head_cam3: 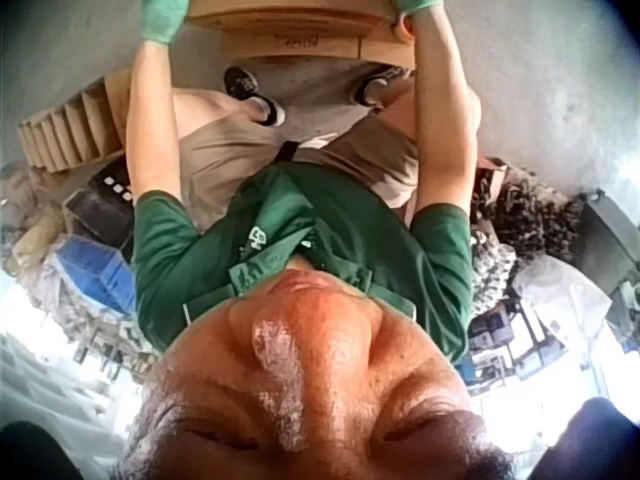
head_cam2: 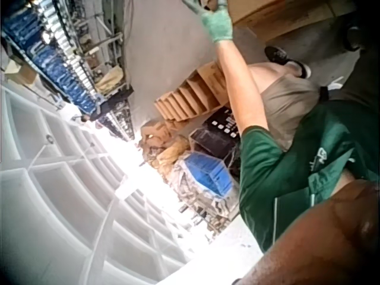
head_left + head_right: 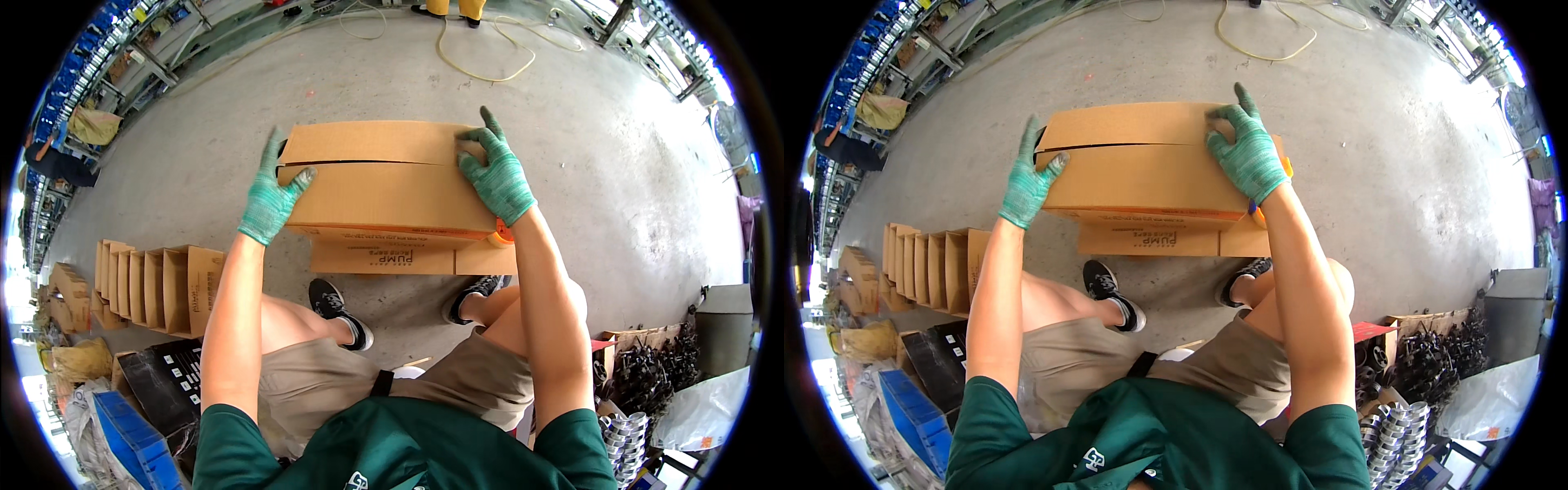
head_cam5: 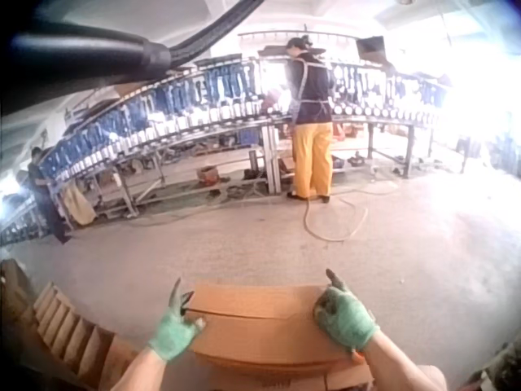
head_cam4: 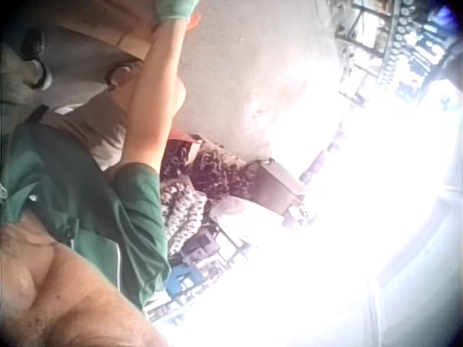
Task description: The person sits on the floor in a warehouse and repeatedly seals cardboard boxes using a handheld tape dispenser. They pick up a box, fold the flaps, apply tape to the seam, and place the sealed box into a growing stack.
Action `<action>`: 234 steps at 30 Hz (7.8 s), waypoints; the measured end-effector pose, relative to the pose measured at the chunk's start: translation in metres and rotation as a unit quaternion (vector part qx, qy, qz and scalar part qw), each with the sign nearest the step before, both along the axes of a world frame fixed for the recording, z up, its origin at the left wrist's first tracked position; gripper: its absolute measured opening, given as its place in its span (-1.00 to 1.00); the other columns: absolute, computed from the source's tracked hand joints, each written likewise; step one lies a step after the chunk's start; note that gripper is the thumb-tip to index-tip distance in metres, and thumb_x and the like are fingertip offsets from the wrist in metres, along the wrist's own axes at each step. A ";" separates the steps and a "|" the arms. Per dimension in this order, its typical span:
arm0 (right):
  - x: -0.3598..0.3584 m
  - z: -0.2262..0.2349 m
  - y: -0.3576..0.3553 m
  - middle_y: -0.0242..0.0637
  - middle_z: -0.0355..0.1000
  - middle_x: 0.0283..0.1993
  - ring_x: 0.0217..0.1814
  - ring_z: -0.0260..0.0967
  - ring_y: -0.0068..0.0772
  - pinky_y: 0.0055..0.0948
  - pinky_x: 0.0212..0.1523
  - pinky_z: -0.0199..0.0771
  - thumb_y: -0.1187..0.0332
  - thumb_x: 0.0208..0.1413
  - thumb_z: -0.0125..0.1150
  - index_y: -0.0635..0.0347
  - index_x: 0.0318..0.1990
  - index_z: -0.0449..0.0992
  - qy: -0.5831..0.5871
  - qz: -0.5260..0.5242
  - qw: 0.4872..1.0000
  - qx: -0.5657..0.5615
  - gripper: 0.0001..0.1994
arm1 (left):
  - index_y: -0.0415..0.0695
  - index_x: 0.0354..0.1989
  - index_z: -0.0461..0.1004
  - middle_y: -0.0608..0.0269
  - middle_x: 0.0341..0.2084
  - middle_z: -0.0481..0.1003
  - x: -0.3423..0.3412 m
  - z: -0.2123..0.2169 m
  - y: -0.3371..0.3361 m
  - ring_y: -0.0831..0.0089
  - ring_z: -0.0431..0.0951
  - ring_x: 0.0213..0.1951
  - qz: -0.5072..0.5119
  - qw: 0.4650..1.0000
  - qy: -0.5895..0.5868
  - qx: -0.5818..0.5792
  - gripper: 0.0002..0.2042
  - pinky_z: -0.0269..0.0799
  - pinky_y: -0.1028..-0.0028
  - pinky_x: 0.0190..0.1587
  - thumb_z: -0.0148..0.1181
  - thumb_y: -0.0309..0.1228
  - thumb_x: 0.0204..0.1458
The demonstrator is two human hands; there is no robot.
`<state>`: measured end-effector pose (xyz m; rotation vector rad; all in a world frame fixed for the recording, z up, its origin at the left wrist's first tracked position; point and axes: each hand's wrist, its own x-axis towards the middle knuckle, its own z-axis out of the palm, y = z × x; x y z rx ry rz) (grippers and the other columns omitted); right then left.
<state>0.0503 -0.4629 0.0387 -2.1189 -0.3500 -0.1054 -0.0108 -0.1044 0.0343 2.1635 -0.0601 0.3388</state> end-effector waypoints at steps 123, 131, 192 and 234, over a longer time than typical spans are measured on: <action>0.031 0.141 -0.172 -0.39 0.39 -0.41 -0.33 0.32 -0.57 -0.45 -0.28 0.39 -0.16 -0.01 0.29 0.33 -0.24 0.55 0.214 0.136 0.921 -0.295 -0.42 | 0.29 0.40 0.22 0.17 0.36 0.26 0.019 -0.011 -0.002 0.26 0.22 0.35 -0.031 0.980 0.169 -0.096 -0.59 0.07 0.26 0.42 -0.10 -0.11 0.40; 0.031 0.114 -0.185 -0.31 0.41 -0.50 -0.44 0.31 -0.48 -0.37 -0.33 0.40 0.08 0.05 0.36 0.28 -0.33 0.56 0.203 0.081 0.894 -0.391 -0.63 | 0.32 0.41 0.20 0.10 0.37 0.25 0.023 -0.001 -0.008 0.22 0.25 0.34 -0.027 0.973 0.212 -0.090 -0.49 0.15 0.22 0.38 0.08 -0.03 0.30; 0.015 -0.037 -0.023 -0.18 0.24 0.38 0.38 0.20 -0.17 -0.26 0.36 0.25 -0.16 0.34 -0.06 0.14 0.42 0.21 0.281 -0.063 0.899 0.331 -0.31 | -0.09 0.49 0.05 0.07 0.46 0.09 0.028 -0.024 0.005 0.20 0.10 0.45 0.075 0.925 0.333 -0.167 -0.21 -0.03 0.27 0.46 -0.22 0.26 0.28; -0.023 -0.007 0.044 -0.20 0.45 0.23 0.31 0.32 -0.40 -0.39 0.34 0.25 0.46 0.34 0.03 0.23 0.31 0.37 0.143 0.255 0.956 0.030 -0.60 | -0.09 0.45 0.08 -0.14 0.33 0.22 -0.375 -0.303 0.211 0.08 0.35 0.27 0.656 0.699 0.097 -0.267 -0.42 0.31 0.14 0.26 0.05 -0.25 0.30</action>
